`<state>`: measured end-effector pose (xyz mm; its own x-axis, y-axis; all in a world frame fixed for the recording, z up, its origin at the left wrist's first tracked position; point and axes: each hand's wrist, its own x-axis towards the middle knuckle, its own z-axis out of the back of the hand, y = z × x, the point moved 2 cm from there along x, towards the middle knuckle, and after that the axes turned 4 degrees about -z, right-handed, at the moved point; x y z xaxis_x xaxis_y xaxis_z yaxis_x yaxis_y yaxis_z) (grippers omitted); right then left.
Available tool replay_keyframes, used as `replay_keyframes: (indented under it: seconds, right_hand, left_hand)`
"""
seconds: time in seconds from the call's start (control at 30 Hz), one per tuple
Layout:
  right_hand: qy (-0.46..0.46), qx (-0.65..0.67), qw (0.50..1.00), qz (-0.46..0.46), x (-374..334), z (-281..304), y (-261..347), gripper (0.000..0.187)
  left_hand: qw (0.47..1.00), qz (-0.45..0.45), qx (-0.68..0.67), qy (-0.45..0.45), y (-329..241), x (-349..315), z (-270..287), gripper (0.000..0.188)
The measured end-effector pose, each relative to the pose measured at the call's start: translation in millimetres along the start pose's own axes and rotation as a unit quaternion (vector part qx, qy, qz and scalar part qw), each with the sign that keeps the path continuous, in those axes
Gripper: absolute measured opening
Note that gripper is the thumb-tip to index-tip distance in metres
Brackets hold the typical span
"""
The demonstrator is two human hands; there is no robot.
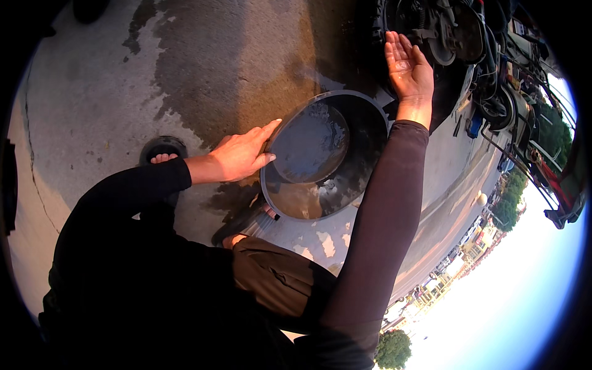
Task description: The person washes a motorcycle tire and wheel using water from a black basin. They repeatedly scoop water with their hands and pour it over the tire, then rub the tire surface with their hands to clean it.
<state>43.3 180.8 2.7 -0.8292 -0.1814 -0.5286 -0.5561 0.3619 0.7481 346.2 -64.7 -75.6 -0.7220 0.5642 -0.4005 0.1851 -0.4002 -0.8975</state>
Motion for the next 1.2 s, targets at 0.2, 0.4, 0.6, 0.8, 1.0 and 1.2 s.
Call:
replay_keyframes:
  seconds: [0.2,0.4,0.6,0.8,1.0,1.2]
  right_hand:
    - [0.004,-0.032,0.999,-0.016,-13,10,3,0.043]
    - [-0.048,-0.091,0.995,-0.008,-29,15,6,0.043]
    - [-0.063,-0.103,0.993,-0.012,-41,24,6,0.043]
    - [-0.079,-0.139,0.987,-0.014,-53,29,5,0.043]
    - [-0.118,-0.190,0.975,-0.012,-68,51,9,0.043]
    - [-0.203,-0.287,0.935,0.053,-98,82,25,0.041]
  left_hand:
    - [1.000,-0.005,-0.006,-0.002,0,0,0,0.075]
    - [1.000,0.000,0.008,0.000,-2,2,-1,0.075]
    - [1.000,-0.005,0.004,-0.004,1,3,-2,0.075]
    - [0.999,-0.027,0.020,-0.042,6,0,-7,0.075]
    - [0.999,-0.024,0.031,-0.033,8,2,-9,0.074]
    - [1.000,0.001,0.030,0.003,-12,6,1,0.074]
